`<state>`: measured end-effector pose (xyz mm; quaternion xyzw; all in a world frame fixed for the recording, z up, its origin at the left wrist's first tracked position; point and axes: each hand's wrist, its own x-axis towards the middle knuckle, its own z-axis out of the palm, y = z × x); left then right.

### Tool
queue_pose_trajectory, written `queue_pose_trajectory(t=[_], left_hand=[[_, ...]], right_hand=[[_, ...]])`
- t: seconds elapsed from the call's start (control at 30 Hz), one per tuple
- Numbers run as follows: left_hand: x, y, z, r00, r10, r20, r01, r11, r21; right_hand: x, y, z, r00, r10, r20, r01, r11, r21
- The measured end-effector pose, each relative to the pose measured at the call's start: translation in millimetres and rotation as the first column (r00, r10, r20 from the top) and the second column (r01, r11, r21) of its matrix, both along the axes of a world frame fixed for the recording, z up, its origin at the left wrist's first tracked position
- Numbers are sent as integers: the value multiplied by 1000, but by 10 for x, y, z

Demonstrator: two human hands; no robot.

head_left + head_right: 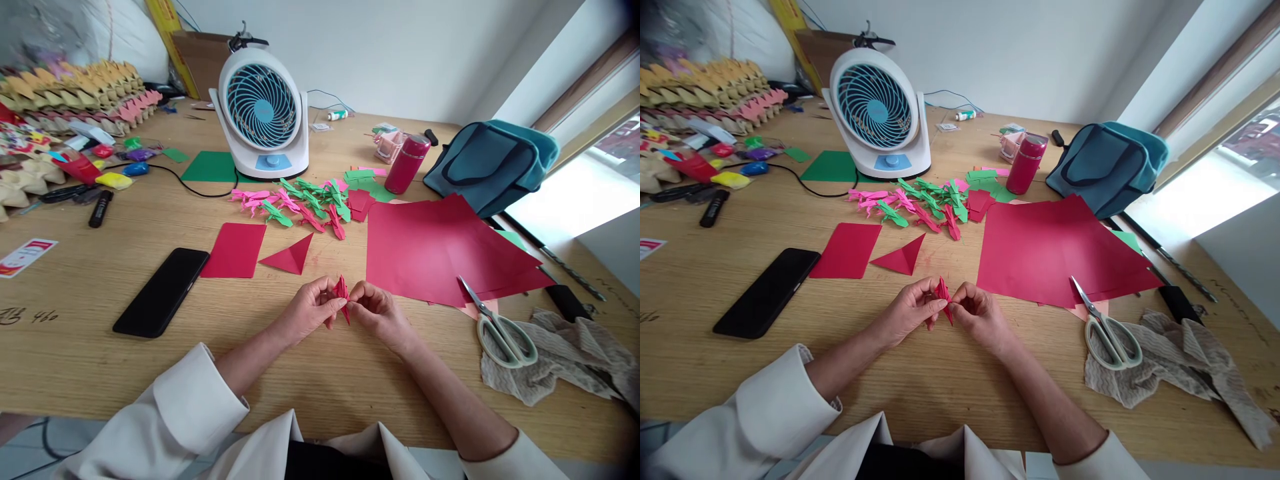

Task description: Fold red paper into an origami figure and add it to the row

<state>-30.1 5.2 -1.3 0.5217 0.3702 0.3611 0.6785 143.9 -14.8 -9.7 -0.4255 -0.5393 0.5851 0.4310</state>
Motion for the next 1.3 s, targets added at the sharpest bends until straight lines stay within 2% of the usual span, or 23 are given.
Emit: queue_pose_trajectory(t=[0.33, 0.57, 0.87, 1.03, 1.17, 1.3], left_hand=[[-34, 5, -38, 999, -3, 53, 4, 999, -33], [-24, 0, -75, 1000, -4, 25, 4, 1000, -3], [-17, 1, -39, 995, 91, 44, -92, 996, 17], [-14, 4, -32, 996, 80, 35, -81, 996, 47], [-34, 31, -90, 999, 9, 35, -10, 999, 49], [-50, 45, -146, 999, -12, -50, 16, 996, 90]], right_hand=[[9, -5, 55, 998, 44, 39, -43, 998, -44], [2, -34, 77, 965, 23, 262, -35, 998, 42], [-10, -38, 20, 979, 81, 186, -77, 997, -25], [-24, -27, -59, 985, 27, 168, -21, 999, -42], [-30, -21, -83, 989, -9, 148, 18, 998, -57], [-33, -33, -82, 986, -6, 165, 17, 998, -63]])
